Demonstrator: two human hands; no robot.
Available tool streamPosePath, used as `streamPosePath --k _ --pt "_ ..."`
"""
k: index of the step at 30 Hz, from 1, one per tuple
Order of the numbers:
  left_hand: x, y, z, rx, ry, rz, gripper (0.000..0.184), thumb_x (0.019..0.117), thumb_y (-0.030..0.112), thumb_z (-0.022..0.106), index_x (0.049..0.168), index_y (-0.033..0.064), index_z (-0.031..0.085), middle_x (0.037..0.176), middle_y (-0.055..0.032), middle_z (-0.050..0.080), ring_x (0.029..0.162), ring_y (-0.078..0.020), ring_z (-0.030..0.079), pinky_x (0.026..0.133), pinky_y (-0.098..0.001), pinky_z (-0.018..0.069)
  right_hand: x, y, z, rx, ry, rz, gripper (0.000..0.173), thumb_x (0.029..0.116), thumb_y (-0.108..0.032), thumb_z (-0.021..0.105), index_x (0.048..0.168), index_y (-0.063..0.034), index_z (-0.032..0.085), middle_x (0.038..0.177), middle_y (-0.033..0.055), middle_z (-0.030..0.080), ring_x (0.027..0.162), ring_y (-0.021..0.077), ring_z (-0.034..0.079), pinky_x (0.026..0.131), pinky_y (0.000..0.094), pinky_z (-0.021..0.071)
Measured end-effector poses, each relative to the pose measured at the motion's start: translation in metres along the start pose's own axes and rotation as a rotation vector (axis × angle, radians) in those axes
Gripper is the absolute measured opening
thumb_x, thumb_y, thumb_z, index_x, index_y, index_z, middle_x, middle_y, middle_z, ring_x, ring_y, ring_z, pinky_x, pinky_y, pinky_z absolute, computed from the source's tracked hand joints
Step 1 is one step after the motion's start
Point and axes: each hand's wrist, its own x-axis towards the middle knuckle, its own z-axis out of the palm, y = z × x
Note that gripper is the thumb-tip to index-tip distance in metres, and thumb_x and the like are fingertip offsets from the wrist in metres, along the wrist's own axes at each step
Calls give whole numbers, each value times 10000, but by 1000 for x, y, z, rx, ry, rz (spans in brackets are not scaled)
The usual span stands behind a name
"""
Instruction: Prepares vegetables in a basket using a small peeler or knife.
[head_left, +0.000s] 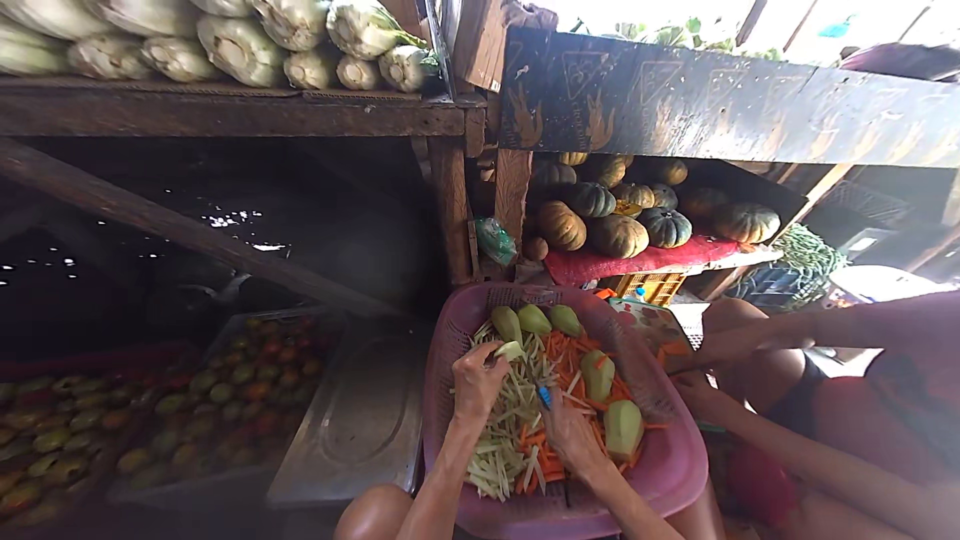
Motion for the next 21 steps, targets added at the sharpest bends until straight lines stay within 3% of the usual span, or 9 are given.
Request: streamPosePath --k 2,4,6,13,18,21 --pt "1 0 -1 9 -31 -60 206 850 26 736 1046 -24 771 970 -174 770 870 -265 760 812 -413 610 -2 2 2 22 15 18 440 1117 -277 388 1463 -4 392 1127 242 687 1072 395 704 930 508 554" --pt "-1 1 2 37 -94 -92 249 851 51 743 1086 -31 734 959 -167 761 855 -271 751 802 -432 603 -8 -7 -8 54 122 -50 426 1108 -269 409 1420 21 433 1038 236 699 991 396 720 877 503 568" --pt "-4 2 4 45 -108 -62 222 846 60 750 1048 -31 741 912 -162 755 811 -269 742 767 -432 597 -11 -17 -17 67 210 -123 419 1105 -262 425 1385 48 464 976 234 706 930 399 731 830 501 578" --pt "0 2 -1 -51 -21 -74 132 856 37 735 974 -16 757 896 -135 762 787 -180 748 740 -327 616 2 3 10 50 -20 42 443 1113 -281 389 1471 -20 385 1121 238 694 1081 398 703 936 521 551" --pt "-6 0 4 -1 -110 -74 163 869 53 739 1014 -16 771 954 -152 769 865 -229 754 823 -394 604 -13 -17 -12 121 269 -168 409 1089 -231 455 1367 68 475 930 230 705 874 399 734 785 502 588" --pt "-5 3 5 -34 -73 -70 140 860 65 746 983 5 776 921 -121 769 832 -180 748 793 -342 607 -8 -18 -9 70 190 -121 425 1102 -245 418 1402 56 448 987 239 707 939 406 731 833 505 580"
